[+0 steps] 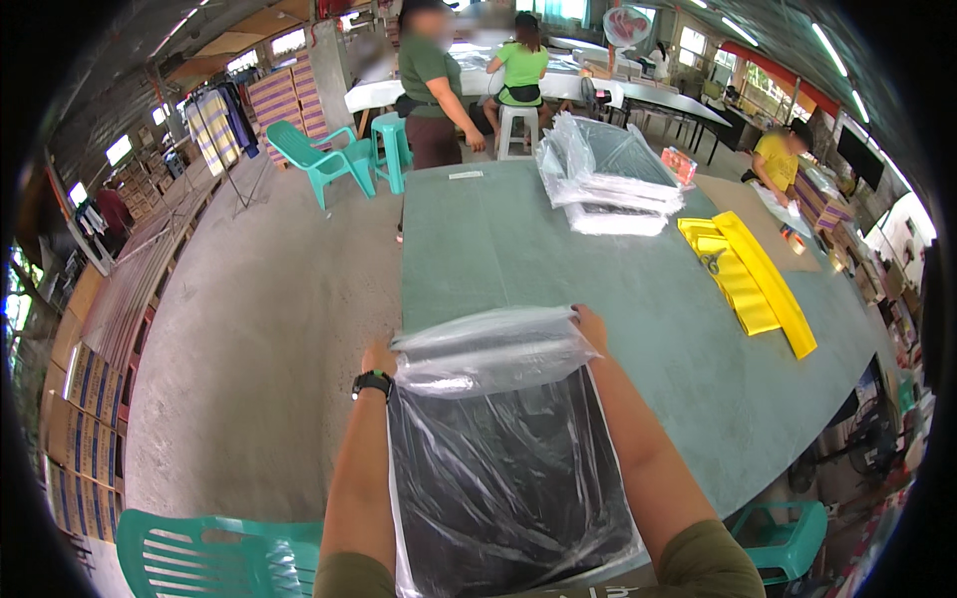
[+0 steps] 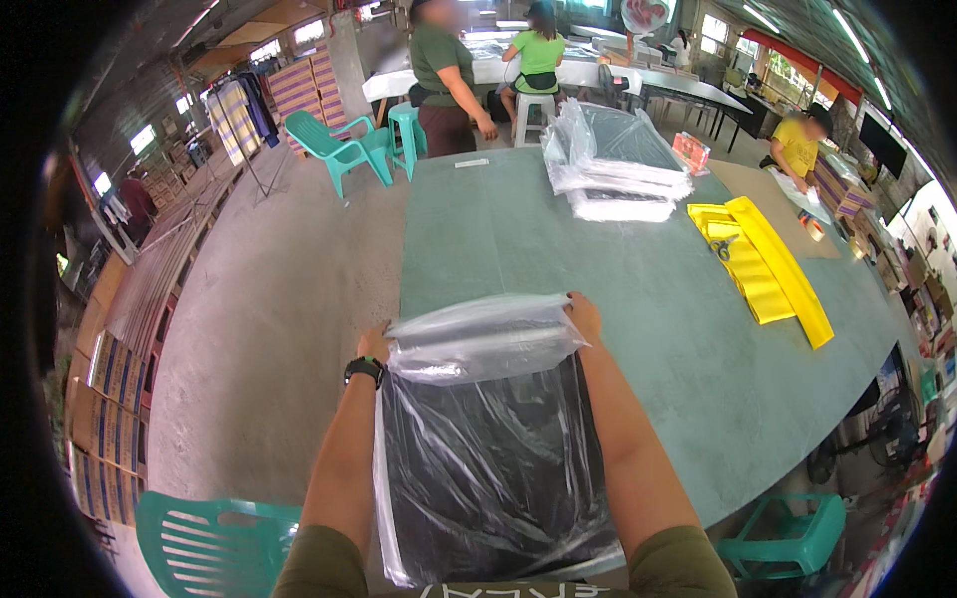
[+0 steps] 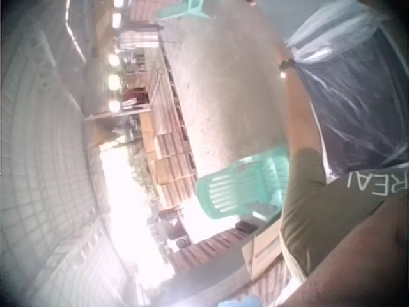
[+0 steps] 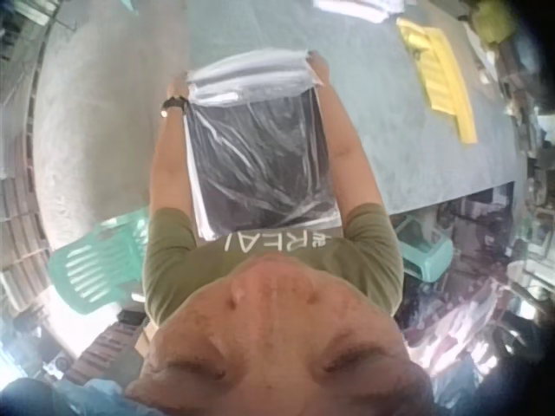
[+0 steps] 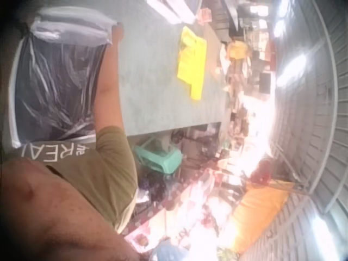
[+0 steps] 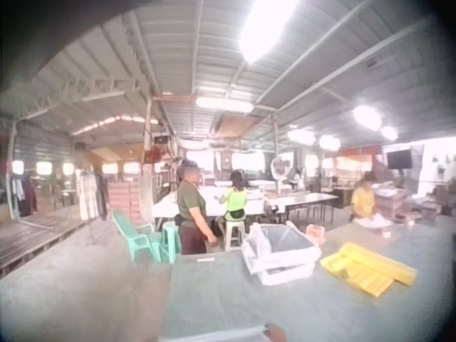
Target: The person places boards into large plastic sleeves, folds the excess plastic over the edge of the board, and secures the plastic with tape using a tape dispenser.
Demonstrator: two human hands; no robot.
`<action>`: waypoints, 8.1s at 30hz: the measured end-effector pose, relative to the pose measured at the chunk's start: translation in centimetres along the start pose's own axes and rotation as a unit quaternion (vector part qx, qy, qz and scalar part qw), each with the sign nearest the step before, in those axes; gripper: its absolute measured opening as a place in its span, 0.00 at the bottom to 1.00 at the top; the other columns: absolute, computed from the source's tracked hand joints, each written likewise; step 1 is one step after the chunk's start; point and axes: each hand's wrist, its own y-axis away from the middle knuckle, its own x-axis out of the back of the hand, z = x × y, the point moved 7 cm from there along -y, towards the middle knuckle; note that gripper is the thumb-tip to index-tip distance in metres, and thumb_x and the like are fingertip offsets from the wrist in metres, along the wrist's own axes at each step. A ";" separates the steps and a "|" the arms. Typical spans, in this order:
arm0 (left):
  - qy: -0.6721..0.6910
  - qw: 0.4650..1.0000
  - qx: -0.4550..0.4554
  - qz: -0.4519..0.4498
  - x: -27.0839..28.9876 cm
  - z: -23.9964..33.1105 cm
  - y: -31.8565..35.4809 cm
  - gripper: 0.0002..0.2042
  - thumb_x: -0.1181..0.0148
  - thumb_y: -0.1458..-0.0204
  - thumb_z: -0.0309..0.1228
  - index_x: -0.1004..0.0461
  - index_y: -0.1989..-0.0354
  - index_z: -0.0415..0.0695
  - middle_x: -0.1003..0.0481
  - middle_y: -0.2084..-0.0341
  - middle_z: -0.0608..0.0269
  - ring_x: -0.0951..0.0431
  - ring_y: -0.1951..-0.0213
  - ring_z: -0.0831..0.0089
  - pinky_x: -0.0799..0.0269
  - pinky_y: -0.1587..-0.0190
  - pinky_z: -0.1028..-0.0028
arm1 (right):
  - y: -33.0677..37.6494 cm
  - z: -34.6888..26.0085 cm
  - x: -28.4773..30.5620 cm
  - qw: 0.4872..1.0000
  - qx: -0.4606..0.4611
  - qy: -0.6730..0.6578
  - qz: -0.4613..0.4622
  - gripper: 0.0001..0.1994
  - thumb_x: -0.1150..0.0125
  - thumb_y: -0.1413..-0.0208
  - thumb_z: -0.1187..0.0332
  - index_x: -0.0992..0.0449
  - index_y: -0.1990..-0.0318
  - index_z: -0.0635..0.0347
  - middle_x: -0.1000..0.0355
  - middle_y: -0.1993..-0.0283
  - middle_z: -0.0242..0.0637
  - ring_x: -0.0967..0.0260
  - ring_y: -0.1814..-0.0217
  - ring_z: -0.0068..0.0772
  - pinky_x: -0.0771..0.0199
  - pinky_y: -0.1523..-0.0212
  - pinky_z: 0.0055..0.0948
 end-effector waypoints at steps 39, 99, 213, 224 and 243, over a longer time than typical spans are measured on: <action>0.633 0.677 0.279 -0.253 2.4 -4.9 12.7 0.08 0.51 0.53 0.34 0.32 0.80 0.45 0.31 0.85 0.67 0.34 0.84 0.76 0.39 0.80 0.76 | 7.2 1.6 1.6 0.688 -0.262 -0.577 -0.352 0.13 0.48 0.58 0.77 0.30 0.61 0.66 0.29 0.67 0.35 0.33 0.65 0.28 0.33 0.61 0.24; 0.241 0.957 0.120 0.102 5.0 0.8 43.4 0.03 0.53 0.60 0.16 0.34 0.77 0.37 0.32 0.83 0.58 0.32 0.78 0.75 0.36 0.74 0.75 | 33.8 0.1 17.6 0.990 -0.073 0.097 -0.066 0.15 0.58 0.58 0.79 0.37 0.58 0.60 0.33 0.67 0.52 0.36 0.67 0.57 0.38 0.67 0.47; 0.569 0.776 0.264 -0.062 4.6 -5.4 55.2 0.13 0.50 0.51 0.27 0.36 0.58 0.35 0.31 0.69 0.63 0.32 0.68 0.76 0.36 0.65 0.76 | 53.2 -2.2 17.7 0.940 -0.286 -0.088 -0.162 0.20 0.47 0.51 0.59 0.36 0.61 0.70 0.33 0.65 0.53 0.35 0.63 0.41 0.37 0.63 0.32; 0.579 0.744 0.287 -0.170 5.9 -7.0 60.2 0.11 0.44 0.53 0.36 0.36 0.66 0.44 0.33 0.79 0.70 0.32 0.82 0.79 0.36 0.85 0.80 | 64.4 -4.7 17.9 0.798 -0.414 -0.399 -0.183 0.13 0.57 0.44 0.58 0.36 0.61 0.57 0.38 0.76 0.28 0.44 0.83 0.17 0.43 0.84 0.17; 0.635 0.676 0.173 -0.330 -3.0 7.5 55.7 0.23 0.54 0.49 0.47 0.39 0.52 0.41 0.38 0.50 0.59 0.39 0.49 0.66 0.44 0.47 0.64 | 63.7 -13.9 11.9 0.749 -0.425 -0.493 -0.126 0.12 0.60 0.42 0.60 0.38 0.61 0.59 0.35 0.79 0.32 0.39 0.83 0.22 0.37 0.82 0.21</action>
